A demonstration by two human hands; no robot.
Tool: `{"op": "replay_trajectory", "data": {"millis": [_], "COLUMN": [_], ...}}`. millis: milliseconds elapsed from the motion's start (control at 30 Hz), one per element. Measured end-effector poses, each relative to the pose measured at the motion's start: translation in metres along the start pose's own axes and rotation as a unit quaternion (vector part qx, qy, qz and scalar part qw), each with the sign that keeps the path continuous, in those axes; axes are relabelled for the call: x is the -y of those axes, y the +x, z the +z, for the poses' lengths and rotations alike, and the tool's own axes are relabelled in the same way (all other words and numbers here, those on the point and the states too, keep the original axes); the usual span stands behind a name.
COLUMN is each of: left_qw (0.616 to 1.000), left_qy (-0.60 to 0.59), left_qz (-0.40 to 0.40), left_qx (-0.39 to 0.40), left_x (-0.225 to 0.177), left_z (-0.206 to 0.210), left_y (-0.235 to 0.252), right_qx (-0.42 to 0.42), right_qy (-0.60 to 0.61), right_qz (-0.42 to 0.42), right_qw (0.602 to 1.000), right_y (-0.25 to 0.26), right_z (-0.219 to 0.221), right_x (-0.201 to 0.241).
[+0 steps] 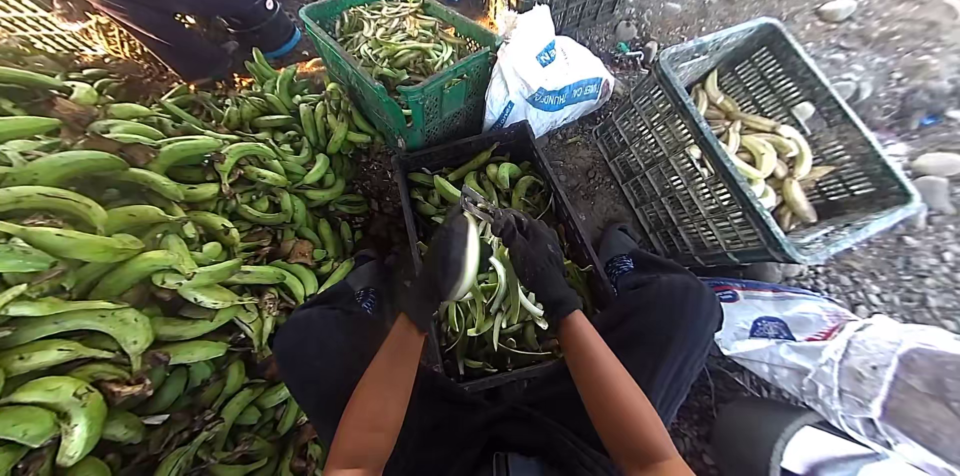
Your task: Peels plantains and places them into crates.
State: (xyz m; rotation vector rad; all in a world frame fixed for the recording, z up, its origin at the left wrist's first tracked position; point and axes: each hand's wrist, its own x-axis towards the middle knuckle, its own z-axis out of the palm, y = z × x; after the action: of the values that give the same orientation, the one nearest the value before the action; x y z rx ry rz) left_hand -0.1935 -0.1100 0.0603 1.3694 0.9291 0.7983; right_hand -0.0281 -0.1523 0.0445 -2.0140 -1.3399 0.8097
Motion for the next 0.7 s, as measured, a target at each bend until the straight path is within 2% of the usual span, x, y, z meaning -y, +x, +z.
{"op": "replay_trajectory", "data": {"millis": [67, 133, 200, 267, 333, 433, 500, 533, 600, 700], "left_qw": [0.983, 0.943, 0.916, 0.899, 0.909, 0.967, 0.989, 0.991, 0.993, 0.989], "left_qy": [-0.167, -0.305, -0.375, -0.417, -0.381, -0.164, -0.017, 0.025, 0.039, -0.102], "left_qz": [-0.023, -0.071, -0.106, -0.122, -0.144, -0.104, -0.035, -0.017, -0.043, -0.032], "left_qx": [-0.077, -0.112, -0.099, -0.061, -0.088, -0.168, -0.142, -0.13, -0.107, -0.1], "left_x": [0.001, 0.009, 0.014, 0.018, 0.015, 0.012, 0.009, 0.006, -0.004, -0.006], "left_z": [-0.007, -0.02, -0.031, -0.036, -0.033, -0.02, -0.011, -0.003, 0.01, 0.003], "left_y": [0.004, 0.007, 0.009, 0.009, 0.007, 0.005, 0.0, -0.001, -0.007, -0.005], "right_qx": [-0.033, -0.084, -0.158, -0.204, -0.203, -0.087, 0.027, 0.054, 0.085, 0.041], "right_qy": [0.008, -0.014, -0.045, -0.051, -0.06, -0.06, -0.022, 0.003, 0.067, 0.096], "right_qz": [-0.038, -0.15, -0.256, -0.291, -0.274, -0.161, -0.037, -0.01, -0.004, -0.032], "right_qw": [0.999, 0.985, 0.953, 0.933, 0.938, 0.981, 0.999, 0.998, 0.994, 0.994], "right_y": [-0.016, -0.036, -0.046, -0.048, -0.048, -0.043, -0.027, -0.016, -0.004, -0.005], "right_z": [0.006, 0.022, 0.039, 0.046, 0.04, 0.026, 0.018, 0.018, 0.014, 0.012], "right_x": [-0.005, -0.02, -0.039, -0.049, -0.043, -0.017, 0.003, 0.005, 0.007, 0.009]}}
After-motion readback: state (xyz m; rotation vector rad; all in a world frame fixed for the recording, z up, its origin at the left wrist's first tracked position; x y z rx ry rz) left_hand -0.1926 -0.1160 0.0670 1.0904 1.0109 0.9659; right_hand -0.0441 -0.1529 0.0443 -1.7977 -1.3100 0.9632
